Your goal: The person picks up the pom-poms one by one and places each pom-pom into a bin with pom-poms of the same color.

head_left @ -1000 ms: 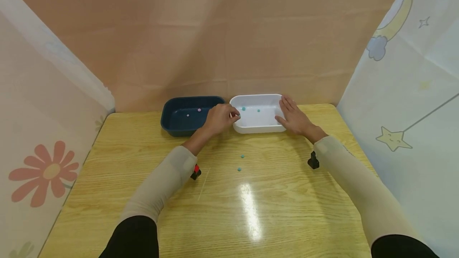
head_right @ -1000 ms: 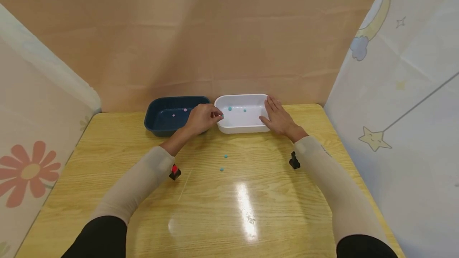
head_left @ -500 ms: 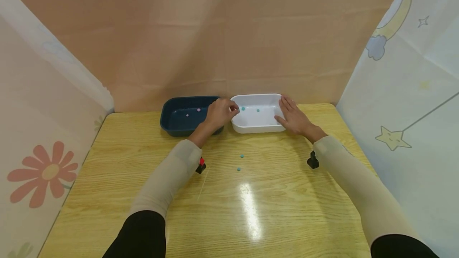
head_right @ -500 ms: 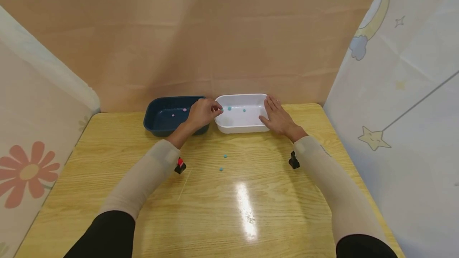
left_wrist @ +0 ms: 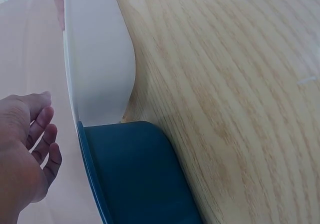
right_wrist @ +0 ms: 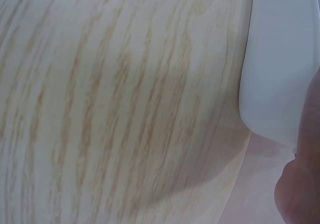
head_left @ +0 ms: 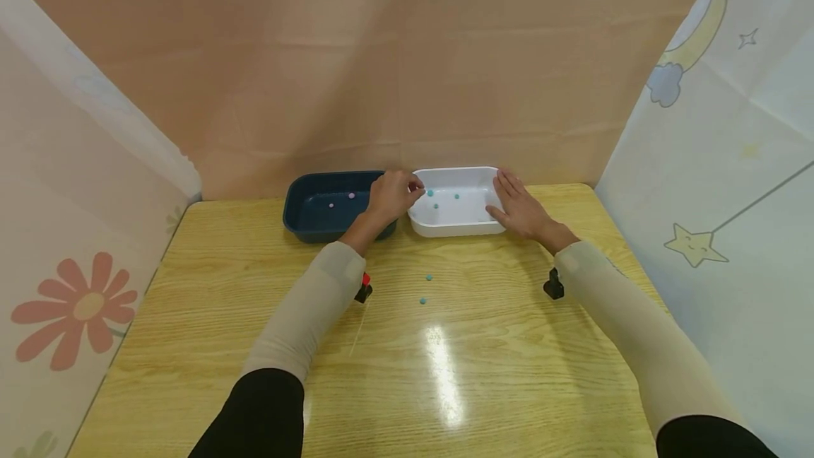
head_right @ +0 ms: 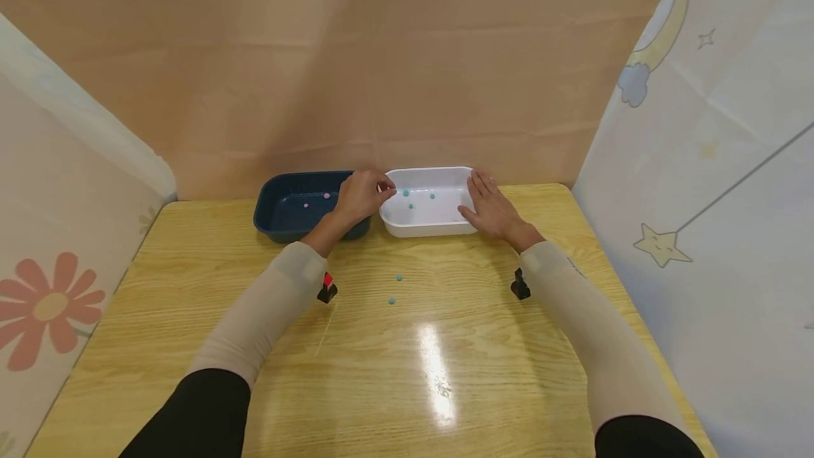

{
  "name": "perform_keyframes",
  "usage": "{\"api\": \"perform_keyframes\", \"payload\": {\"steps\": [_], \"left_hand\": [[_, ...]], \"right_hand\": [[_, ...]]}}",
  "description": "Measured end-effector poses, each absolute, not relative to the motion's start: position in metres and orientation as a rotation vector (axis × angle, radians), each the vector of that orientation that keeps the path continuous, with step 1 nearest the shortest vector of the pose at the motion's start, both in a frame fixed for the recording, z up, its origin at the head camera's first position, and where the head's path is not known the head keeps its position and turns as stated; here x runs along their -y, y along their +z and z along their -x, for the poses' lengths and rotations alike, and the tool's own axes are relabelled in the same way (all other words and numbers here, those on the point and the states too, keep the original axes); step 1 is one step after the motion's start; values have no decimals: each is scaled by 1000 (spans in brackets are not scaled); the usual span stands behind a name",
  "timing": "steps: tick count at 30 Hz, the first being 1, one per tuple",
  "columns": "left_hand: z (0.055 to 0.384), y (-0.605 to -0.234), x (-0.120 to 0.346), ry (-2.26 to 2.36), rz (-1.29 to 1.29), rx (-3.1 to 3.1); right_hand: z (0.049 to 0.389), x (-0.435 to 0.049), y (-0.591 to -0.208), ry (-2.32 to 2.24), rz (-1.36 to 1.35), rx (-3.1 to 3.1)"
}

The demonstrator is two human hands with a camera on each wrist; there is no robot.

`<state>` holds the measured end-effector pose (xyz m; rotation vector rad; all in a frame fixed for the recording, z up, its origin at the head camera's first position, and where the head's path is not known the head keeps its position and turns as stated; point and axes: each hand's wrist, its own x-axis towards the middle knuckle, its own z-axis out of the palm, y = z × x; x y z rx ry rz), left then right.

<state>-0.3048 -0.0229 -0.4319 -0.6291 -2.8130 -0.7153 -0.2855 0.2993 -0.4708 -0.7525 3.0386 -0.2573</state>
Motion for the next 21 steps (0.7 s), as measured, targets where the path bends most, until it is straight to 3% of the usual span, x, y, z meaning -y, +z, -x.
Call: {"api": "perform_keyframes", "payload": {"steps": [21], "left_hand": [[289, -430, 28, -728, 735, 2808]], "right_hand": [[286, -300, -472, -257, 743, -3039]]}}
